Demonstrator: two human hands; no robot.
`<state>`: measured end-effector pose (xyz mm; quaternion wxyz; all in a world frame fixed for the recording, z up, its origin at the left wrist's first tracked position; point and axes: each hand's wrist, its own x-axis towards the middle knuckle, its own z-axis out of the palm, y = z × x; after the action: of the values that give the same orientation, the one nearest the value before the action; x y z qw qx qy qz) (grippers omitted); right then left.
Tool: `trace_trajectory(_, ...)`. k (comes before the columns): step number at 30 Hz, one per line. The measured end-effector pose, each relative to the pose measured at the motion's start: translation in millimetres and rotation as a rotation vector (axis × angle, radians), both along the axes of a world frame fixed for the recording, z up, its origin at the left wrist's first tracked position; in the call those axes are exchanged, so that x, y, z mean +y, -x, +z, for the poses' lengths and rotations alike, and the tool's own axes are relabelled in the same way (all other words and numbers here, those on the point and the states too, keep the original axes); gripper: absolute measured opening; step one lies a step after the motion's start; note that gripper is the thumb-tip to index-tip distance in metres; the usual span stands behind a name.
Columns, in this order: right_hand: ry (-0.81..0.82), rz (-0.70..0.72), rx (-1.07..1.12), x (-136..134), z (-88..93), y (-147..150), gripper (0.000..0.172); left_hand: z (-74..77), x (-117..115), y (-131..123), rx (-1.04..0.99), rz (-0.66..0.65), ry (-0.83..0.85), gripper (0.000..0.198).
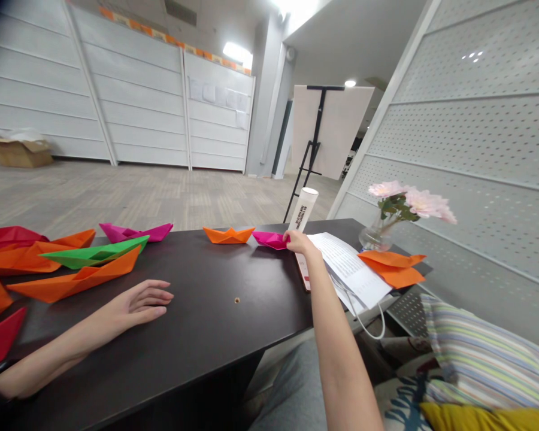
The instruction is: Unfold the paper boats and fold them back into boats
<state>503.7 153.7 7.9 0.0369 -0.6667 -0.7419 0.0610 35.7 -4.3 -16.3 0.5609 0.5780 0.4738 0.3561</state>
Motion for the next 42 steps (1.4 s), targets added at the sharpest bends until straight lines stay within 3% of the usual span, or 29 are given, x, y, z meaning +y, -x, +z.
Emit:
trace_trajectory(10,0.024,-0.095,0.011,15,4.7,-3,0.032,-5.5,2,0,0.007,0.008,0.008,0.062)
trace_trajectory(17,-0.050,-0.057,-0.010,15,7.7,2,0.031,-6.7,5,1,0.018,-0.017,0.035,0.065)
trace_trajectory(26,-0.264,0.040,0.025,2,11.5,14,0.029,-0.7,2,-1,-0.011,-0.002,0.043,0.063)
trace_trajectory(29,-0.399,0.081,0.065,-6,18.0,27,0.036,0.6,1,-2,-0.032,-0.001,0.045,0.062)
trace_trajectory(33,-0.545,0.229,0.166,-15,28.5,75,0.038,-2.4,0,-2,-0.060,-0.006,0.032,0.060)
trace_trajectory(37,-0.599,0.453,0.286,-30,33.2,160,0.033,-6.9,2,-1,-0.086,-0.026,0.006,0.058)
trace_trajectory(42,-0.650,0.526,0.460,-59,17.1,253,0.028,-9.0,6,1,-0.006,-0.066,-0.079,0.054)
